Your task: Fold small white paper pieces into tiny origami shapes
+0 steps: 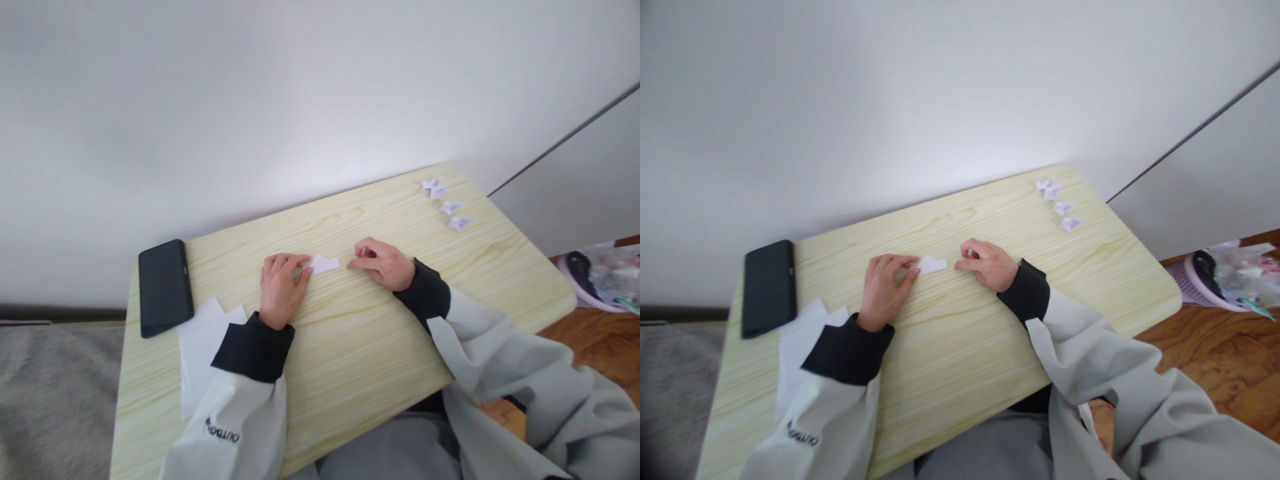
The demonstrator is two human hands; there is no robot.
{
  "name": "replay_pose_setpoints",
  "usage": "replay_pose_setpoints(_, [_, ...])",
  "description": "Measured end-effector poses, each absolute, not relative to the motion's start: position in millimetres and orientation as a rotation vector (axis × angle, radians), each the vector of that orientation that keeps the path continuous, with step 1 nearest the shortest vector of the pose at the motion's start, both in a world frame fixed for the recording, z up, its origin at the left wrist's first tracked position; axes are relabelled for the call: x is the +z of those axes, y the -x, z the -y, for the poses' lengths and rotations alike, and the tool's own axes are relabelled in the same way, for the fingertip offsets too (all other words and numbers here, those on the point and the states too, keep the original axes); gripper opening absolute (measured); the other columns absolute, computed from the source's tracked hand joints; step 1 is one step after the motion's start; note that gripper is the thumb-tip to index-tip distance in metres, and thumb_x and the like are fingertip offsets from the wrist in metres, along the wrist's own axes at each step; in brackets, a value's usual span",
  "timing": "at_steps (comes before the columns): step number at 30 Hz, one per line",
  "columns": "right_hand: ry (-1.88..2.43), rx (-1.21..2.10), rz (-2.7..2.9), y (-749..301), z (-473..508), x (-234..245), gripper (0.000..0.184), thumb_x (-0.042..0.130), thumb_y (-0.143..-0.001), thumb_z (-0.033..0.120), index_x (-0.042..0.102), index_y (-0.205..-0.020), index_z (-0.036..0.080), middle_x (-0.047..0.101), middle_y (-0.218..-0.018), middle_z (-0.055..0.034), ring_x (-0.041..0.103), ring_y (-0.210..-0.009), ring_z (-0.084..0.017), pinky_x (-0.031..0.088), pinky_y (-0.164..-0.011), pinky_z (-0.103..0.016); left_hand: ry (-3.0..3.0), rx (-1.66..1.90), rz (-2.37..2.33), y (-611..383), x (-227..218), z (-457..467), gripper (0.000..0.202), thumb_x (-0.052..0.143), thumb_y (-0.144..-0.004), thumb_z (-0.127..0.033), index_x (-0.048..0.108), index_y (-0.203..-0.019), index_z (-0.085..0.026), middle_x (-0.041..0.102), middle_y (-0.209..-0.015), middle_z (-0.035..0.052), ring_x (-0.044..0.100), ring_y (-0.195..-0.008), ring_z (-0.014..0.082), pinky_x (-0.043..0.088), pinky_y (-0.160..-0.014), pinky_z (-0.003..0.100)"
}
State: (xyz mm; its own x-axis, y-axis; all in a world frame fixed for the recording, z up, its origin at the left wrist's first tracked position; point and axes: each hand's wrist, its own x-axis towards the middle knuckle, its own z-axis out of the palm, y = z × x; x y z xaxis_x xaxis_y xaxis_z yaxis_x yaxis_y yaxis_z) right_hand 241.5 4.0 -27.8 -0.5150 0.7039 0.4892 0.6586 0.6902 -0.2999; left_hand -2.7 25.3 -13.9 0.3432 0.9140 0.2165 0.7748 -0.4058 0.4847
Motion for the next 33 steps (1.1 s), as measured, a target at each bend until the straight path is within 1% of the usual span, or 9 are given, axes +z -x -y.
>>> replay_pose_setpoints(5, [1.079, 0.106, 2.292, -237.3, -3.1, -26.7, 0.023, 0.045, -0.083, 0.011, 0.065, -0.093, 0.018, 0.057, -0.093, -0.0068, 0.052, -0.072, -0.013, 0.045, -0.068, -0.026, -2.396, 0.663, -1.454, 2.4, -12.7, -24.7, 0.02, 0.052, -0.085, -0.028, 0.066, -0.099, -0.025, 0.063, -0.095, 0.0038, 0.049, -0.096, 0.0232, 0.038, -0.085, 0.04])
replay_pose_setpoints(9, [1.16, 0.131, 2.307, -223.7, -4.2, -22.3, 0.024, 0.049, -0.087, 0.028, 0.062, -0.105, 0.019, 0.06, -0.102, -0.0075, 0.055, -0.086, -0.016, 0.045, -0.079, -0.03, -2.445, 0.707, -1.421, 3.3, -14.8, -24.9, 0.021, 0.051, -0.086, -0.026, 0.067, -0.098, -0.027, 0.062, -0.094, 0.0038, 0.049, -0.093, 0.022, 0.039, -0.082, 0.038])
replay_pose_setpoints(12, [1.24, 0.143, 2.295, -212.8, -7.9, -21.7, 0.026, 0.05, -0.087, 0.036, 0.065, -0.103, 0.022, 0.06, -0.101, -0.0058, 0.056, -0.082, -0.015, 0.044, -0.077, -0.029, -2.459, 0.727, -1.401, 4.3, -15.7, -24.7, 0.021, 0.05, -0.087, -0.027, 0.068, -0.097, -0.027, 0.063, -0.093, 0.0038, 0.05, -0.091, 0.0214, 0.039, -0.08, 0.037])
replay_pose_setpoints(17, [1.275, 0.098, 2.226, -204.5, -13.8, -26.1, 0.023, 0.048, -0.09, 0.032, 0.069, -0.093, 0.022, 0.062, -0.091, -0.0037, 0.056, -0.075, -0.012, 0.043, -0.069, -0.025, -2.491, 0.758, -1.341, 4.8, -15.0, -24.1, 0.021, 0.058, -0.082, -0.037, 0.068, -0.096, -0.026, 0.063, -0.098, 0.0038, 0.051, -0.095, 0.0219, 0.039, -0.082, 0.038])
replay_pose_setpoints(20, [1.271, 0.098, 2.219, -204.6, -14.7, -26.9, 0.023, 0.048, -0.09, 0.032, 0.069, -0.092, 0.023, 0.062, -0.091, -0.0033, 0.056, -0.073, -0.012, 0.043, -0.068, -0.025, -2.524, 0.773, -1.313, 4.8, -16.0, -24.5, 0.024, 0.064, -0.077, -0.04, 0.068, -0.095, -0.025, 0.064, -0.098, 0.0039, 0.052, -0.094, 0.0223, 0.039, -0.082, 0.038])
replay_pose_setpoints(24, [1.281, 0.196, 2.209, -204.9, -15.2, -24.1, 0.026, 0.051, -0.088, 0.038, 0.067, -0.1, 0.021, 0.062, -0.101, -0.0048, 0.059, -0.082, -0.014, 0.046, -0.075, -0.026, -2.589, 0.813, -1.256, 5.3, -20.0, -25.6, 0.018, 0.062, -0.079, -0.035, 0.069, -0.092, -0.025, 0.065, -0.092, 0.0035, 0.054, -0.089, 0.0209, 0.041, -0.078, 0.036])
replay_pose_setpoints(27, [1.284, 0.23, 2.184, -204.3, -15.4, -22.5, 0.03, 0.053, -0.085, 0.041, 0.066, -0.102, 0.02, 0.061, -0.102, -0.0055, 0.059, -0.088, -0.016, 0.046, -0.078, -0.028, -2.619, 0.876, -1.222, 5.7, -22.2, -26.5, 0.015, 0.058, -0.083, -0.031, 0.069, -0.09, -0.023, 0.066, -0.088, 0.0034, 0.056, -0.086, 0.0195, 0.043, -0.075, 0.034])
replay_pose_setpoints(29, [1.246, 0.239, 2.17, -203.7, -15.0, -22.8, 0.029, 0.055, -0.084, 0.041, 0.067, -0.1, 0.021, 0.061, -0.101, -0.0056, 0.059, -0.083, -0.015, 0.047, -0.075, -0.027, -2.608, 0.928, -1.211, 5.5, -22.2, -27.0, 0.015, 0.056, -0.084, -0.027, 0.068, -0.09, -0.021, 0.067, -0.086, 0.0036, 0.056, -0.083, 0.0184, 0.045, -0.074, 0.033])
replay_pose_setpoints(33, [1.152, 0.203, 2.13, -201.0, -12.2, -23.7, 0.022, 0.051, -0.088, 0.032, 0.068, -0.095, 0.021, 0.061, -0.099, -0.0052, 0.055, -0.067, -0.009, 0.047, -0.066, -0.023, -2.591, 1.041, -1.167, 3.0, -17.7, -26.3, 0.012, 0.056, -0.084, -0.022, 0.067, -0.088, -0.019, 0.066, -0.085, 0.0045, 0.056, -0.082, 0.0177, 0.047, -0.076, 0.033])
